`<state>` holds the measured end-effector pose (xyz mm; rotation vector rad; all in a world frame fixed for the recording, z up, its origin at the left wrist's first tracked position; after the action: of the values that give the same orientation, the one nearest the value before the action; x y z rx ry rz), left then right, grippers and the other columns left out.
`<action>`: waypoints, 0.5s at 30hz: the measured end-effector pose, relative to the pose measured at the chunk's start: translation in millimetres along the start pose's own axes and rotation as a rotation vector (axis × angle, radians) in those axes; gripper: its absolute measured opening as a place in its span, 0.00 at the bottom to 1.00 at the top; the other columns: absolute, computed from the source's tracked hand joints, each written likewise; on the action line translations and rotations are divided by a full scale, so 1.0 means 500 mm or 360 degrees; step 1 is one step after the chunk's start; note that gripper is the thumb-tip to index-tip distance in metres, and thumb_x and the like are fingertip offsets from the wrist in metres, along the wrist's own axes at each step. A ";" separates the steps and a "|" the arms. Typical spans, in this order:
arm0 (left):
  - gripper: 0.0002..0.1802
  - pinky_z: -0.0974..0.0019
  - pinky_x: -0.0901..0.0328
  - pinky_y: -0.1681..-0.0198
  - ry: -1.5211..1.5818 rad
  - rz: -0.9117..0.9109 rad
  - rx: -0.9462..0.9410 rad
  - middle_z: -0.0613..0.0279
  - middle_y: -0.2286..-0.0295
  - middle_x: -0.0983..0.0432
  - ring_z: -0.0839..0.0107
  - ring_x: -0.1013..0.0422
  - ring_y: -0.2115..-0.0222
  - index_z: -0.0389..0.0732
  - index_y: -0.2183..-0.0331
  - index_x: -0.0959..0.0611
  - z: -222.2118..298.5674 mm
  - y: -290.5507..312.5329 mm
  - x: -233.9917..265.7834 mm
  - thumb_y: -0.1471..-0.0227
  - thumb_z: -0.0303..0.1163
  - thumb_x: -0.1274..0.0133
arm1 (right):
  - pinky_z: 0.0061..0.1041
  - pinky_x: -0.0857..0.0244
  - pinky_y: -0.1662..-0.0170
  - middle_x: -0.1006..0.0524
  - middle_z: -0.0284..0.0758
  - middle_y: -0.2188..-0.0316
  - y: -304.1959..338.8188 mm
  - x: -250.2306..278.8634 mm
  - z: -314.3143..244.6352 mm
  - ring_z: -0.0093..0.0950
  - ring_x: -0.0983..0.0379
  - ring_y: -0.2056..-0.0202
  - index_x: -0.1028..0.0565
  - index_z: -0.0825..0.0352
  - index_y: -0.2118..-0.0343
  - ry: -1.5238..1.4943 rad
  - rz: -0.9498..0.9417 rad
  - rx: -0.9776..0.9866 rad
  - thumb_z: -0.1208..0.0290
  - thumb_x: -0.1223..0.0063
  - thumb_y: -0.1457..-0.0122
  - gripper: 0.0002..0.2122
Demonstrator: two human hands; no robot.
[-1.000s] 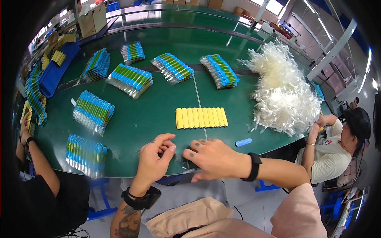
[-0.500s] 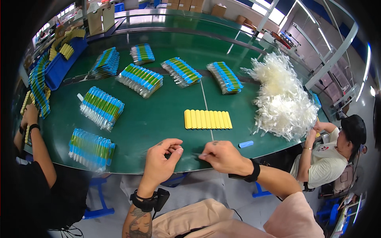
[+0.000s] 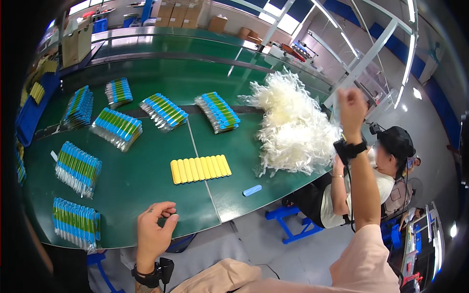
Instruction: The person picks up plastic sleeves and manually inserts rows of yellow sticks or blue and green stick assemblies into them. They then fold the sleeves over and place the completed packages onto the table, repeating the process.
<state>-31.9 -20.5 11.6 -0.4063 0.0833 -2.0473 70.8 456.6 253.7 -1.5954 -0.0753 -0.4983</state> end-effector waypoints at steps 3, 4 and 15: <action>0.14 0.67 0.29 0.62 0.0069 0.0000 -0.0037 0.54 0.69 0.19 0.67 0.23 0.69 0.33 0.61 0.16 0.001 -0.005 -0.007 0.53 0.23 0.39 | 0.38 0.33 0.64 0.23 0.40 0.75 0.212 -0.086 0.061 0.41 0.24 0.70 0.26 0.65 0.77 0.0341 -0.0849 0.0338 0.59 0.42 0.41 0.14; 0.14 0.67 0.29 0.62 0.0049 0.0028 -0.0030 0.54 0.69 0.19 0.67 0.23 0.69 0.33 0.61 0.16 0.003 -0.004 -0.007 0.53 0.23 0.39 | 0.40 0.34 0.60 0.22 0.41 0.74 0.283 -0.114 0.052 0.45 0.24 0.67 0.25 0.64 0.77 0.0459 -0.1035 0.0531 0.56 0.46 0.40 0.16; 0.14 0.65 0.29 0.65 -0.0021 -0.0044 -0.0028 0.55 0.68 0.18 0.64 0.22 0.66 0.36 0.60 0.16 -0.003 0.008 0.006 0.48 0.31 0.40 | 0.36 0.29 0.56 0.19 0.44 0.63 0.229 -0.058 -0.296 0.42 0.22 0.60 0.20 0.70 0.63 -0.0760 -0.1845 0.0086 0.59 0.39 0.42 0.15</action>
<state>-30.2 -25.1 10.1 -0.4340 0.0878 -2.0724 44.1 309.7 136.8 -1.4639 -1.4110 -0.9553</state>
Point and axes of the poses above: each hand's wrist, its own y-axis away from the middle knuckle, its own x-axis out of the back of the hand, z = x × y, the point moved 1 cm from there along -y, towards the middle knuckle
